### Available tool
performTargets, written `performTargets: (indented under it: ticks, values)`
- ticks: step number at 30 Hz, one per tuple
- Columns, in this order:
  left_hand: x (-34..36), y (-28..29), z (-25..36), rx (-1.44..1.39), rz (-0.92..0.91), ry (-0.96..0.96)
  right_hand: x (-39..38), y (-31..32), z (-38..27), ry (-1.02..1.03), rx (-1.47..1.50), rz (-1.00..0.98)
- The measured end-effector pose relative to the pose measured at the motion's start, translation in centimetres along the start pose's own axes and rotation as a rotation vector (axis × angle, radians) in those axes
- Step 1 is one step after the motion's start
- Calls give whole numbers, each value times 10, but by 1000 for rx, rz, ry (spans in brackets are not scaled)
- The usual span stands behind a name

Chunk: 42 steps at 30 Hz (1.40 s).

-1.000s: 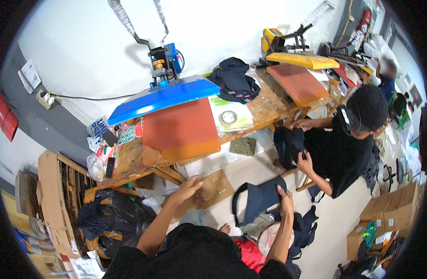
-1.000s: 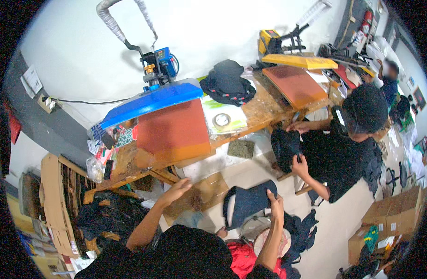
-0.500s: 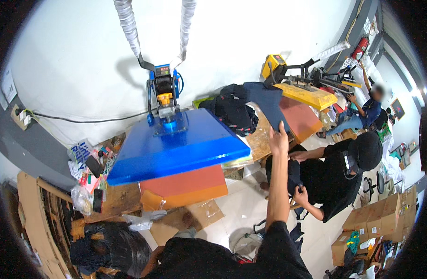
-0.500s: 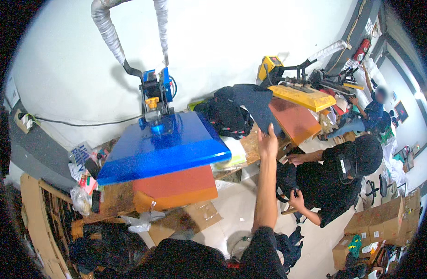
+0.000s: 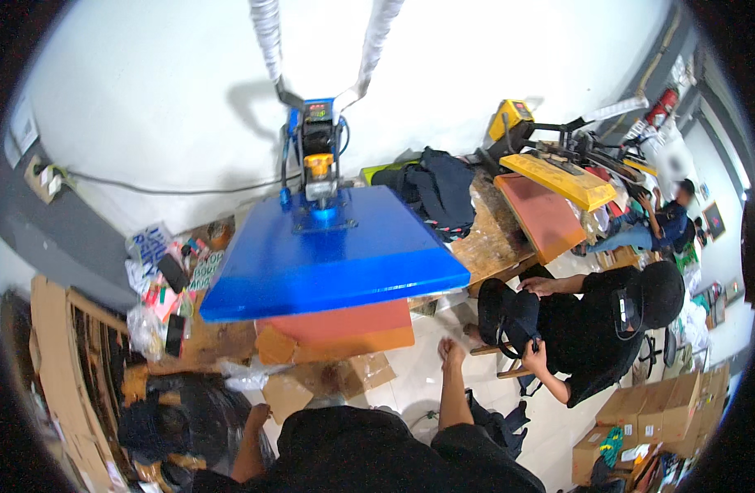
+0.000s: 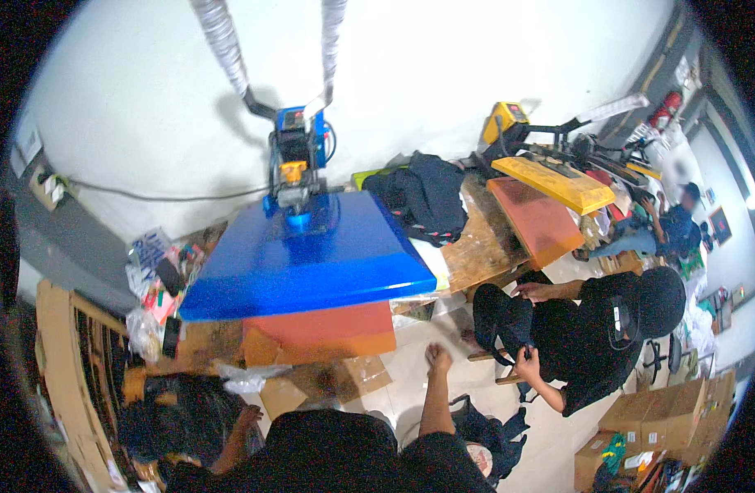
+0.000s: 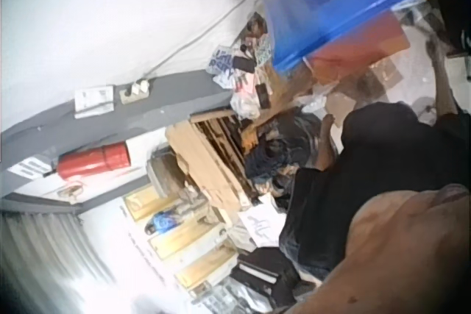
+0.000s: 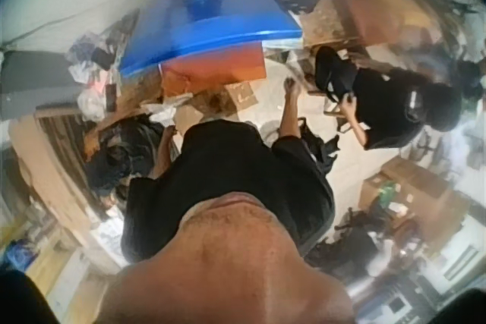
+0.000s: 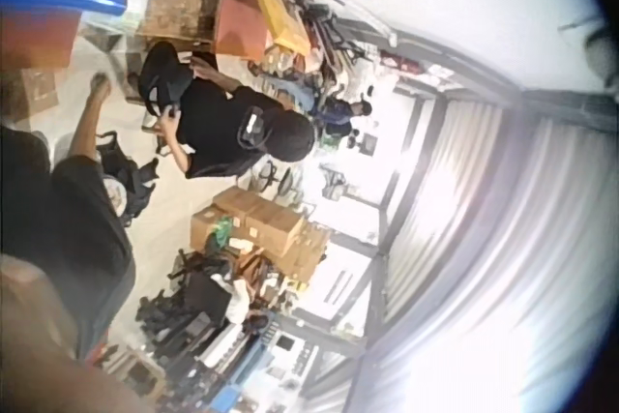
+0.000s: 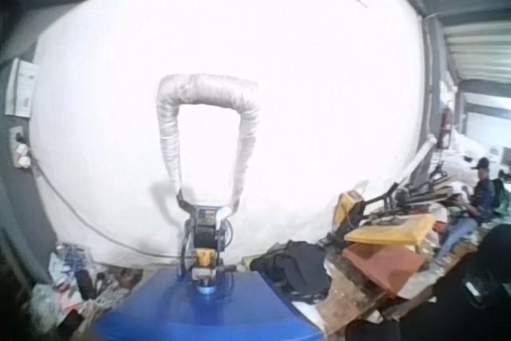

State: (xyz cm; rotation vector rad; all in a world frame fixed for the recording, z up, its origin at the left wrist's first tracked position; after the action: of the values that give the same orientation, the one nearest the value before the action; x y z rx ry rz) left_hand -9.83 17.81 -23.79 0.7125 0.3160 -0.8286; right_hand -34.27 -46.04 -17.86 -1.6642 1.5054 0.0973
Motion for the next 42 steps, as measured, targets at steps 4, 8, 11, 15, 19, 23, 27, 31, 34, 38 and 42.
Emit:
performTargets:
  ticks: [4,8,11,15,19,23,27,31,34,38,42]
  values:
    - [-31,-42,2,-365,162,290,-63,113,54,-267,-12,391]
    - [-45,-117,-2,460,124,-243,-87,199,73,-497,-799,90]
    - [-103,-161,-9,789,82,-552,-108,246,119,-695,-1518,-419]
    - [-136,-174,-14,626,12,24,-148,243,142,-691,-1307,-748]
    - [-169,-132,21,207,417,223,-163,193,132,-434,-1879,-1199]
    - [-223,-58,7,-133,990,413,-192,147,139,-682,-1654,-866]
    - [-272,80,1,-317,1568,473,-208,84,192,-647,-1602,-773]
    - [-328,207,-82,-341,1978,518,-239,19,259,-527,-1647,-809]
    - [-359,282,-152,-52,1976,746,-291,-24,313,-500,-1590,-953]
    - [-363,344,-185,-13,1695,846,-360,-40,355,-412,-1524,-1213]
    - [-369,360,-209,-145,1575,799,-396,-39,366,-351,-1680,-1444]
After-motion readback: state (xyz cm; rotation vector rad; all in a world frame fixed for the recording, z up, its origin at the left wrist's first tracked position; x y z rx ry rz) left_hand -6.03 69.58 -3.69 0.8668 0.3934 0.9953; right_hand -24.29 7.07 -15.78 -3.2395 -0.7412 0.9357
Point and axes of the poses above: each hand's wrist, its own x-axis towards the middle knuckle, its own y-axis out of the back of the hand, z = x × y, the point moved 1 cm from there along x, towards the middle knuckle, and after that the axes turned 14 degrees about x, right-handed, at the moved point
